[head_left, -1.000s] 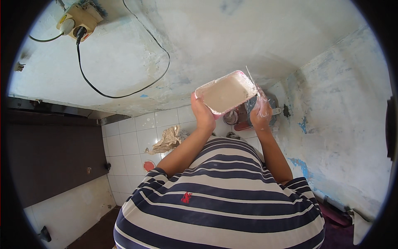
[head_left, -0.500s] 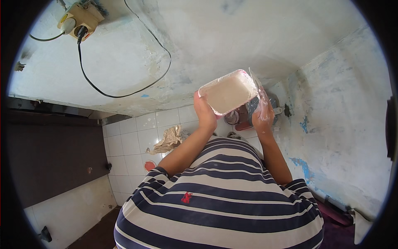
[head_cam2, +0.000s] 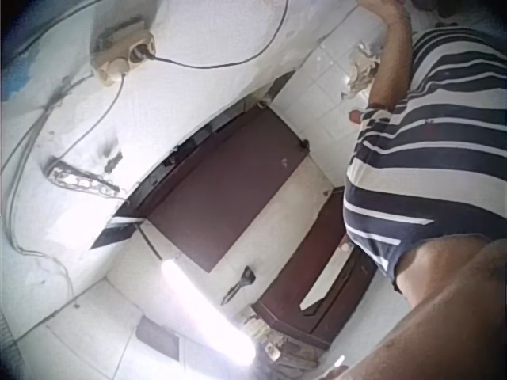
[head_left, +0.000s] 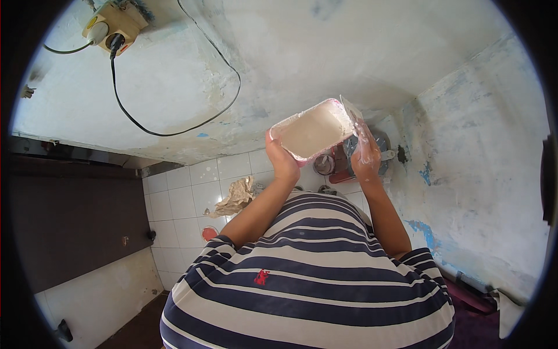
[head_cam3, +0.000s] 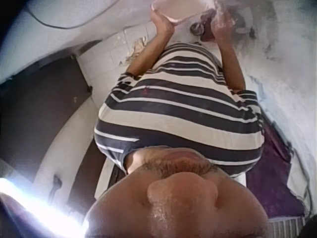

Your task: The person applies putty to a wall surface with a spatula to repair or smooth it.

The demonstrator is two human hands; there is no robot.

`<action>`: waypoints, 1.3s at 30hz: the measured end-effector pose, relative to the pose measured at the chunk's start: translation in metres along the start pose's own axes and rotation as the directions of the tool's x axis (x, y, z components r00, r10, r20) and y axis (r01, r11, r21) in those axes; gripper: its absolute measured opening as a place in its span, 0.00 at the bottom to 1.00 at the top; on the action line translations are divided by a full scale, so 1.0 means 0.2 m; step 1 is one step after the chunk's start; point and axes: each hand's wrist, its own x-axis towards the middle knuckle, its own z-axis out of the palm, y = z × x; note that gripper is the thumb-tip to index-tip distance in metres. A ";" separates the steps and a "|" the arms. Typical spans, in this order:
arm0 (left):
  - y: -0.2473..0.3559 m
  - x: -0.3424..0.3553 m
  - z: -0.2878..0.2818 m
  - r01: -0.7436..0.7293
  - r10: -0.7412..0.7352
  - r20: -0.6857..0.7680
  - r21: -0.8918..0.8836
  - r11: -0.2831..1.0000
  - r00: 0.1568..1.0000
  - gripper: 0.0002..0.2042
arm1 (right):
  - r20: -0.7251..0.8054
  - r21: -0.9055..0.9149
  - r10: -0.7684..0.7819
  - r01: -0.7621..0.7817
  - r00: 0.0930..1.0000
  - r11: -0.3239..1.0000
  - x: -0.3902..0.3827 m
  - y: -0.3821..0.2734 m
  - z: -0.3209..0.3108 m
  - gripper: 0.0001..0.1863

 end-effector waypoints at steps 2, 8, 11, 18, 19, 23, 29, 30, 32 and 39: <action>0.01 0.00 0.00 0.003 -0.003 0.006 0.007 1.000 1.000 0.15 | 0.010 0.008 0.023 -0.023 1.000 1.000 -0.01 0.03 0.01 0.24; 0.03 -0.02 0.01 -0.012 0.006 0.052 0.118 0.993 0.999 0.19 | 0.012 0.015 0.068 -0.068 0.998 0.998 -0.02 0.06 0.01 0.22; 0.02 0.00 0.02 -0.026 0.028 -0.015 0.156 0.987 0.999 0.17 | -0.051 0.081 0.183 -0.179 0.982 0.981 -0.05 0.03 0.03 0.19; 0.02 0.02 0.00 -0.093 0.078 0.060 0.318 0.943 0.995 0.18 | -0.106 0.123 0.397 -0.384 0.912 0.915 -0.03 -0.09 -0.02 0.13; 0.02 0.01 0.00 -0.110 0.083 0.090 0.352 0.930 0.992 0.17 | -0.103 0.114 0.396 -0.385 0.912 0.916 -0.03 -0.09 -0.03 0.13; 0.01 -0.01 0.02 -0.088 0.056 0.109 0.325 0.941 0.993 0.17 | -0.097 0.098 0.390 -0.381 0.916 0.919 -0.07 -0.06 -0.04 0.13; -0.03 -0.06 0.06 -0.041 0.027 0.076 0.191 0.981 0.997 0.18 | -0.066 -0.013 0.229 -0.231 0.971 0.973 -0.08 0.01 -0.08 0.15; -0.04 -0.06 0.07 -0.030 0.020 0.058 0.176 0.984 0.998 0.19 | -0.066 -0.012 0.231 -0.232 0.971 0.973 -0.08 0.03 -0.08 0.15; -0.07 -0.06 0.08 -0.020 0.013 0.041 0.159 0.987 0.999 0.19 | 0.007 0.033 0.201 -0.201 0.980 0.979 -0.08 0.06 -0.10 0.22; -0.15 -0.09 0.15 -0.047 0.038 0.064 0.143 0.989 0.997 0.19 | -0.004 0.030 0.185 -0.185 0.983 0.982 -0.05 0.17 -0.13 0.21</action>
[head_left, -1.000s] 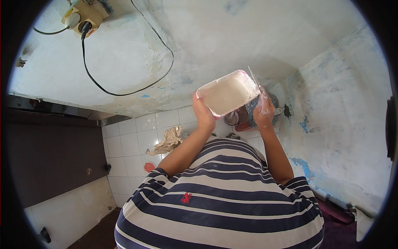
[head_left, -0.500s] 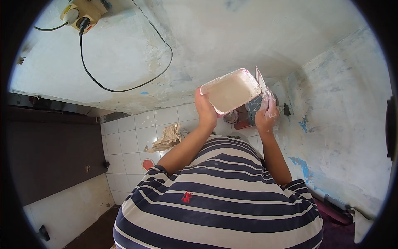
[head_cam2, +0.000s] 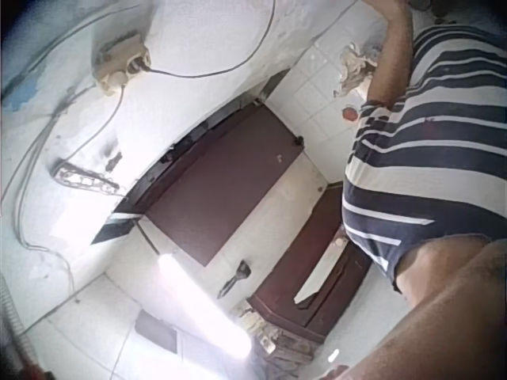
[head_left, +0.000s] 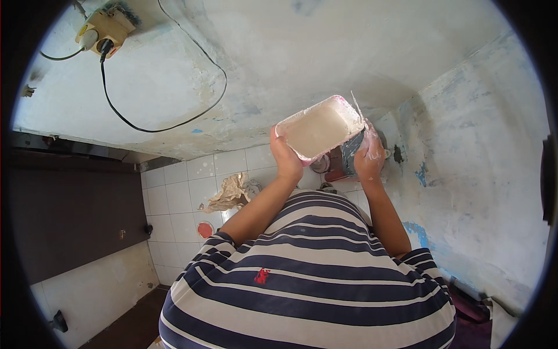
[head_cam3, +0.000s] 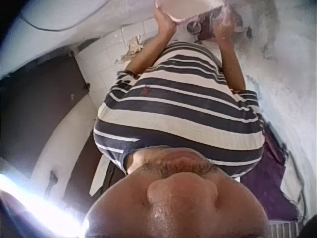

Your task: The person applies putty to a wall surface with a spatula to repair or smooth it.

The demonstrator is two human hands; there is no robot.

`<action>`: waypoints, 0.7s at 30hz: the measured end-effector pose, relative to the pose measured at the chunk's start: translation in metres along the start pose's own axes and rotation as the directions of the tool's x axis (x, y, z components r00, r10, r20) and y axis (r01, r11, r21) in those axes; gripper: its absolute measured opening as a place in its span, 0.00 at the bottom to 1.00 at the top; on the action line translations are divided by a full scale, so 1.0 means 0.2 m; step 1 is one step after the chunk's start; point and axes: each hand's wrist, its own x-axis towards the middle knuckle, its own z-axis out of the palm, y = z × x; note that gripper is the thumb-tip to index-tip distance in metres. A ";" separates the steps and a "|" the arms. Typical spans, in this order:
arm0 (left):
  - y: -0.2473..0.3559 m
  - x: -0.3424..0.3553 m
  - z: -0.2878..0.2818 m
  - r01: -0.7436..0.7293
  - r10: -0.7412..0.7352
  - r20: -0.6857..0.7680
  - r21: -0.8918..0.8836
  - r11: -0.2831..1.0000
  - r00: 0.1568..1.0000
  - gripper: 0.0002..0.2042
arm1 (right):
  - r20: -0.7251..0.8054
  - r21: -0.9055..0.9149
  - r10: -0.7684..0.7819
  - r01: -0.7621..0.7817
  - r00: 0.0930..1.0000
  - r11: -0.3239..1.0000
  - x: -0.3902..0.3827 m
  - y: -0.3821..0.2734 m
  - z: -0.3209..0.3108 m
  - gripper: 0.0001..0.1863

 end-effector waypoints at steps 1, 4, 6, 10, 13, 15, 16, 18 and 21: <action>0.00 0.00 0.03 -0.011 0.012 -0.005 0.014 1.000 1.000 0.19 | -0.007 0.010 0.008 -0.008 1.000 1.000 0.02 0.01 -0.01 0.20; 0.00 -0.03 0.11 -0.017 0.017 0.001 -0.011 1.000 1.000 0.19 | -0.006 0.013 0.028 -0.027 1.000 1.000 0.05 0.06 -0.06 0.19; -0.01 -0.04 0.19 -0.018 0.019 -0.018 0.022 1.000 1.000 0.18 | 0.000 0.006 0.040 -0.040 0.999 0.999 0.06 0.11 -0.09 0.19; -0.07 -0.04 0.28 -0.048 0.050 -0.024 0.069 0.996 0.998 0.17 | -0.015 0.008 0.021 -0.020 1.000 1.000 0.09 0.21 -0.17 0.18; -0.12 -0.06 0.35 -0.089 0.096 -0.067 0.105 0.990 0.993 0.17 | -0.007 0.001 -0.029 0.029 1.000 1.000 0.13 0.26 -0.23 0.19; -0.15 -0.06 0.38 -0.096 0.101 -0.064 0.076 0.993 0.993 0.17 | -0.006 0.001 -0.051 0.051 0.999 0.999 0.15 0.29 -0.27 0.19; -0.16 -0.07 0.40 -0.099 0.102 -0.058 0.046 0.994 0.993 0.17 | -0.004 0.010 -0.074 0.074 0.997 0.997 0.17 0.32 -0.29 0.19; -0.17 -0.09 0.45 -0.054 0.050 -0.080 -0.051 0.997 0.996 0.17 | -0.002 0.020 -0.099 0.099 0.995 0.995 0.19 0.36 -0.30 0.20; -0.20 -0.12 0.50 0.001 -0.018 -0.096 -0.171 0.985 0.995 0.17 | 0.010 0.051 -0.082 0.082 0.997 0.995 0.21 0.42 -0.33 0.21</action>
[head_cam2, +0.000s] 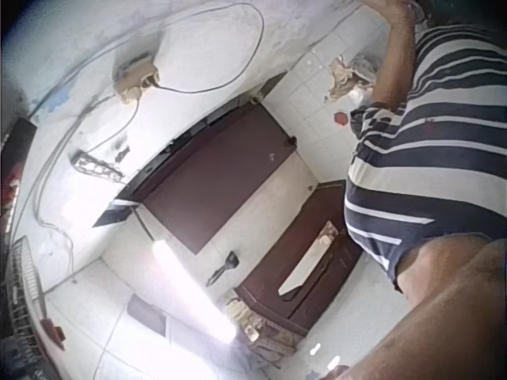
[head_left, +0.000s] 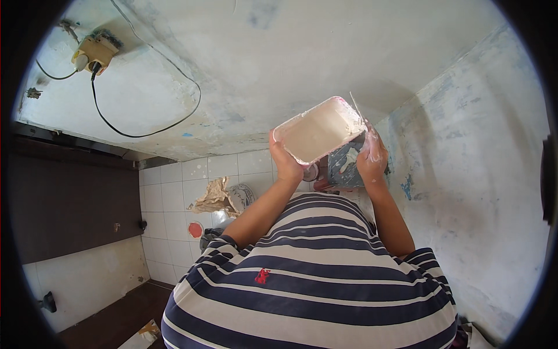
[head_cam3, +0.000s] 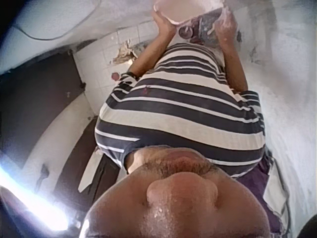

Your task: The person applies putty to a wall surface with a spatula to repair or smooth it.

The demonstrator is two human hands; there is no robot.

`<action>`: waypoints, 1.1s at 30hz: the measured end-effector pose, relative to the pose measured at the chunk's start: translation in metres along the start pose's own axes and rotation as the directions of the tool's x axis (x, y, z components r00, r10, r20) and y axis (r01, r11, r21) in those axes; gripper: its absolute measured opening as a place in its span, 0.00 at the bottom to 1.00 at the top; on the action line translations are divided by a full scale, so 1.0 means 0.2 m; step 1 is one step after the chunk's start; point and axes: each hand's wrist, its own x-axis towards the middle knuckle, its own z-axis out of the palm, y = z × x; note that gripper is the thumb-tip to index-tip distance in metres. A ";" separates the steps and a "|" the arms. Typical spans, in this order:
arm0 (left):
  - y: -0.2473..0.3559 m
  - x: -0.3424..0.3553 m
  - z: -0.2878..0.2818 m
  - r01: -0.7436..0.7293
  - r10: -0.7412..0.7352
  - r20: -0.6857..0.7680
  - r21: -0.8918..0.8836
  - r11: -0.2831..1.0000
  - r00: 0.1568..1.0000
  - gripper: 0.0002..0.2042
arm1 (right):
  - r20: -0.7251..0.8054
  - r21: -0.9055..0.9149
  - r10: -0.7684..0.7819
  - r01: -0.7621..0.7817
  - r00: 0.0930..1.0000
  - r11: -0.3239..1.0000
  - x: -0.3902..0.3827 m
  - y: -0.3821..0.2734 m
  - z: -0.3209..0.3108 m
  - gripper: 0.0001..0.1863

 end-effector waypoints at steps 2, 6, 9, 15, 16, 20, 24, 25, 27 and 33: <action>-0.05 0.00 0.01 0.005 -0.005 -0.009 -0.023 1.000 1.000 0.17 | 0.024 0.010 -0.015 0.015 1.000 1.000 0.00 0.04 -0.01 0.20; -0.12 -0.04 0.03 0.002 -0.002 0.004 -0.052 0.999 1.000 0.18 | 0.044 0.013 0.050 -0.051 0.998 0.999 -0.02 0.11 -0.04 0.19; -0.20 -0.04 0.00 0.027 -0.027 0.007 -0.042 0.999 1.000 0.23 | 0.046 0.046 0.072 -0.074 0.996 0.996 -0.01 0.12 -0.05 0.18; -0.27 -0.07 0.07 0.033 -0.032 0.003 -0.081 0.996 0.999 0.22 | 0.069 0.112 0.208 -0.215 0.976 0.970 -0.02 0.21 -0.06 0.17; -0.27 -0.07 0.08 -0.004 0.002 -0.025 -0.083 0.997 1.000 0.16 | 0.089 0.119 0.266 -0.276 0.960 0.954 -0.01 0.20 -0.06 0.17; -0.28 -0.11 0.11 -0.091 0.093 -0.051 0.039 0.995 0.994 0.16 | 0.030 0.122 0.224 -0.227 0.974 0.966 -0.04 0.23 -0.07 0.15; -0.29 -0.11 0.12 -0.116 0.121 -0.032 0.113 0.987 0.992 0.16 | 0.026 0.071 0.176 -0.178 0.984 0.981 -0.04 0.28 -0.10 0.14; -0.29 -0.12 0.12 -0.111 0.116 -0.036 0.107 0.988 0.993 0.16 | 0.022 0.058 0.143 -0.144 0.990 0.988 -0.04 0.28 -0.11 0.14; -0.28 -0.12 0.14 -0.103 0.107 -0.043 0.085 0.991 0.993 0.16 | 0.017 0.046 0.111 -0.111 0.994 0.993 -0.04 0.29 -0.11 0.14; -0.32 -0.13 0.14 -0.092 0.093 -0.041 0.021 0.996 0.995 0.16 | 0.035 0.038 0.105 -0.106 0.994 0.994 -0.04 0.28 -0.11 0.14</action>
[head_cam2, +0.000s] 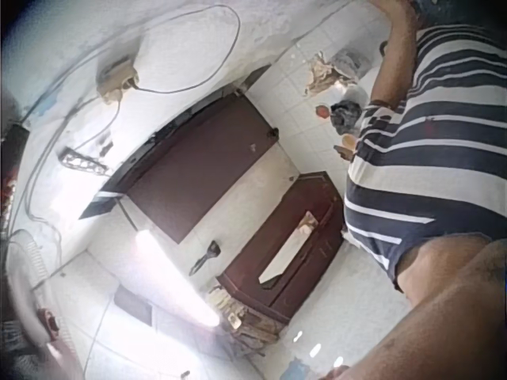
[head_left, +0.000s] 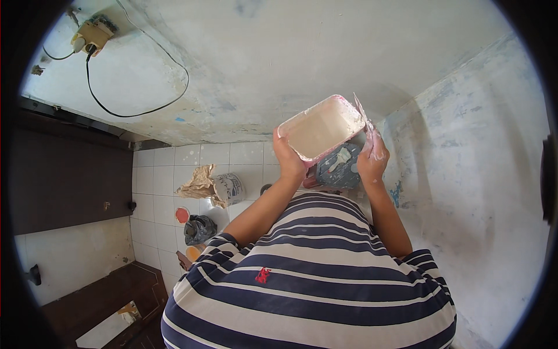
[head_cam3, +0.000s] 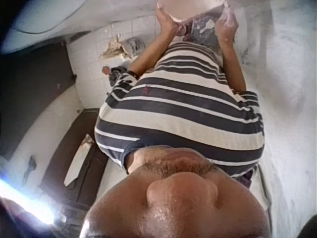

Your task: The person applies putty to a wall surface with a spatula to repair or smooth it.

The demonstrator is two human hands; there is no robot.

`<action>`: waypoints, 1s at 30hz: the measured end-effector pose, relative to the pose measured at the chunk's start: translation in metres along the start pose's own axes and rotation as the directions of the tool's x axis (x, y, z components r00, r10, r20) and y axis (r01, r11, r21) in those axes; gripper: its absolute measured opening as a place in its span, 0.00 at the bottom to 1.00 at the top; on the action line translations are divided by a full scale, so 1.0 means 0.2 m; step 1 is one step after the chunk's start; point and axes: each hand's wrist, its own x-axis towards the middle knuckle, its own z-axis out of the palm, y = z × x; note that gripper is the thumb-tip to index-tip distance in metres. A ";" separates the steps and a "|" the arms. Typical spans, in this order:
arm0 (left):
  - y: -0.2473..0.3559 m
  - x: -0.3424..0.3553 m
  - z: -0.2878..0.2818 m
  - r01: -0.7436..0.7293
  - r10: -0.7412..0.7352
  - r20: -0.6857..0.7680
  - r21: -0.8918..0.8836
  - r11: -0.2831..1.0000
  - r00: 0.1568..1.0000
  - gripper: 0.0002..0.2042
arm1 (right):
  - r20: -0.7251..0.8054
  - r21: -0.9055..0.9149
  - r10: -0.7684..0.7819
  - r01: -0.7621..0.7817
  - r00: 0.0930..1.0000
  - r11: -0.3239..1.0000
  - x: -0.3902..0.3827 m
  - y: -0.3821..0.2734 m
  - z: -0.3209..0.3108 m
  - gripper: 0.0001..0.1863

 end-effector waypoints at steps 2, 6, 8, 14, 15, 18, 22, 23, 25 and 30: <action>-0.02 0.00 -0.01 0.003 -0.002 0.013 -0.011 1.000 1.000 0.16 | -0.001 0.066 0.052 -0.052 0.999 0.996 0.00 0.01 0.01 0.18; -0.03 0.00 0.00 0.042 -0.043 -0.009 -0.057 0.997 0.999 0.16 | 0.028 0.051 0.085 -0.086 0.996 0.995 0.01 0.01 0.01 0.18; -0.04 0.00 0.00 0.043 -0.045 -0.019 -0.070 0.997 0.999 0.17 | 0.042 0.054 0.120 -0.123 0.992 0.991 0.01 0.01 0.00 0.18; -0.07 0.01 -0.03 0.072 -0.076 -0.037 -0.090 0.993 0.996 0.16 | 0.074 0.046 0.120 -0.123 0.990 0.991 0.01 0.03 0.01 0.18; -0.09 0.02 -0.05 0.073 -0.074 -0.012 -0.036 0.997 0.997 0.21 | 0.074 0.046 0.119 -0.123 0.990 0.991 0.01 0.04 0.02 0.18; -0.08 0.01 -0.06 0.053 -0.054 0.028 0.013 0.998 0.998 0.24 | 0.060 0.052 0.067 -0.070 0.996 0.996 0.01 0.06 0.03 0.18; 0.00 -0.02 0.01 0.045 -0.046 0.022 0.035 0.998 0.999 0.22 | 0.041 -0.011 -0.065 0.066 0.997 0.998 0.00 0.10 0.04 0.14; -0.01 -0.02 0.02 0.045 -0.046 0.023 0.036 0.998 0.999 0.22 | 0.057 -0.004 -0.071 0.072 0.996 0.997 0.00 0.11 0.04 0.14; -0.01 -0.01 0.01 0.050 -0.049 -0.039 0.039 0.998 0.998 0.21 | 0.057 -0.006 -0.079 0.080 0.995 0.997 0.00 0.12 0.05 0.15; -0.08 0.03 -0.06 0.014 -0.011 -0.029 0.097 0.995 1.000 0.21 | 0.070 0.001 -0.096 0.096 0.993 0.995 0.01 0.11 0.05 0.15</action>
